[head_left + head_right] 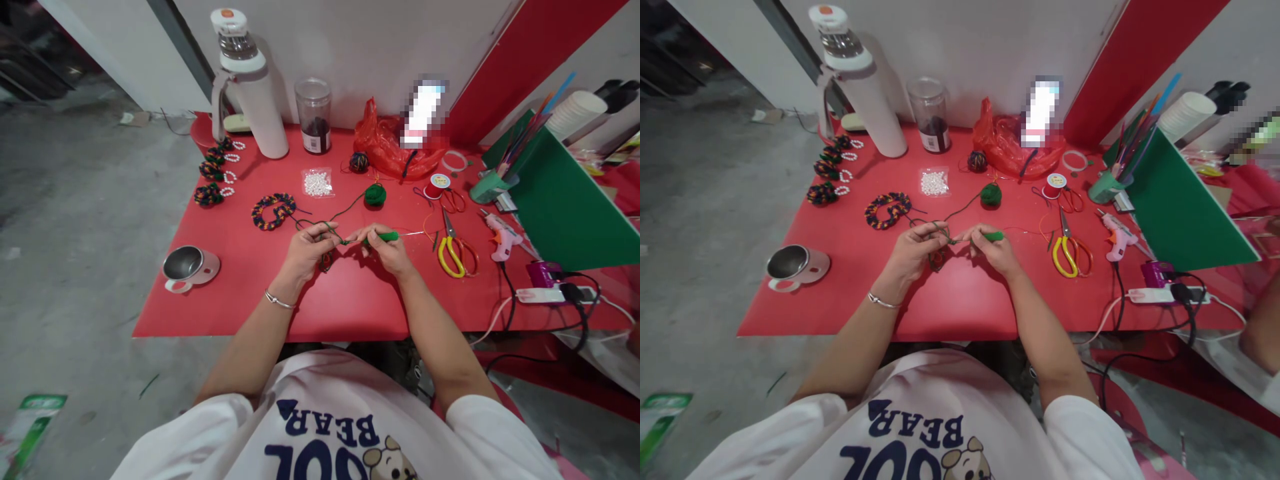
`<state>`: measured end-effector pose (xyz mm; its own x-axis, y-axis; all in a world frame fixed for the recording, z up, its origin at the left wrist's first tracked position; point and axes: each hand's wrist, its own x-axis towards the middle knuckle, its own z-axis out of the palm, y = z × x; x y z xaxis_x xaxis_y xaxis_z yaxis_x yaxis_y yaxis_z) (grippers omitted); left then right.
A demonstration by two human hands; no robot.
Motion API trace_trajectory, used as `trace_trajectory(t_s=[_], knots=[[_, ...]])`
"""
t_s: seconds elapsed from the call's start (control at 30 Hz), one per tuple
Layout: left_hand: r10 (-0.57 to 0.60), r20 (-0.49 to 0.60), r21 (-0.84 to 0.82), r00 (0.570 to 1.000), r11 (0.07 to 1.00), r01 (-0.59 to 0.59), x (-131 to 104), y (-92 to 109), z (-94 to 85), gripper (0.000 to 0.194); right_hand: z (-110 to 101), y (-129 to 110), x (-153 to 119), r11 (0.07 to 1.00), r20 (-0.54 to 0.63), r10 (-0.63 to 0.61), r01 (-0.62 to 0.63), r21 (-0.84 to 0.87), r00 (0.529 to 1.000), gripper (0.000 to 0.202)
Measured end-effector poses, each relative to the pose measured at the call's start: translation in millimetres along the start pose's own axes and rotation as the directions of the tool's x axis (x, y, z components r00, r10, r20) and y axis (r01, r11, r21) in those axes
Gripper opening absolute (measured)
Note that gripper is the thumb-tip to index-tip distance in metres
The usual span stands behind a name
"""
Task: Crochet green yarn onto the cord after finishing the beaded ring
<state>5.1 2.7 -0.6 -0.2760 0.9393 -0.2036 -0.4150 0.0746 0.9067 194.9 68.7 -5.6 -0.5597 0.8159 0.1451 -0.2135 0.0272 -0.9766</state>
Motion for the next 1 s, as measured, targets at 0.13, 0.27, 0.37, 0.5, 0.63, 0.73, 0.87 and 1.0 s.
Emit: trace_trajectory(t_s=[0.13, 0.27, 0.37, 0.5, 0.63, 0.73, 0.87, 1.0], knots=[[-0.006, -0.016, -0.018, 1.000, 1.000, 0.006, 1, -1, -0.3, 0.043, 2, -1, -1, 0.996, -0.001, -0.039, 0.039, -0.077, 0.999, 0.039], [-0.021, -0.048, -0.052, 0.999, 0.998, 0.018, 2, -2, -0.2, 0.047, 6, -2, -3, 0.969, 0.033, -0.119, 0.123, -0.214, 0.992, 0.033], [-0.027, -0.072, -0.071, 0.997, 0.997, 0.022, 2, -3, 0.6, 0.050, 10, 0, -4, 0.906, 0.086, -0.219, 0.235, -0.353, 0.972, 0.024], [-0.045, -0.106, -0.111, 0.993, 0.993, 0.033, 1, -3, 3.6, 0.055, 16, 7, -7, 0.803, 0.109, -0.316, 0.327, -0.498, 0.942, 0.015], [-0.070, -0.114, -0.161, 0.991, 0.986, 0.051, 0, -2, 5.8, 0.054, 18, 13, -8, 0.735, 0.095, -0.363, 0.347, -0.582, 0.927, 0.016], [-0.139, -0.064, -0.203, 0.988, 0.971, 0.124, 0, 2, 4.4, 0.049, 18, 16, -8, 0.660, 0.099, -0.445, 0.400, -0.636, 0.890, 0.016], [-0.268, 0.097, -0.258, 0.959, 0.923, 0.284, 0, 10, -0.2, 0.046, 17, 16, -7, 0.603, 0.147, -0.547, 0.510, -0.613, 0.824, 0.022], [-0.337, 0.207, -0.251, 0.918, 0.889, 0.383, 0, 15, -4.5, 0.042, 11, 9, -4, 0.652, 0.197, -0.490, 0.507, -0.564, 0.849, 0.028]])
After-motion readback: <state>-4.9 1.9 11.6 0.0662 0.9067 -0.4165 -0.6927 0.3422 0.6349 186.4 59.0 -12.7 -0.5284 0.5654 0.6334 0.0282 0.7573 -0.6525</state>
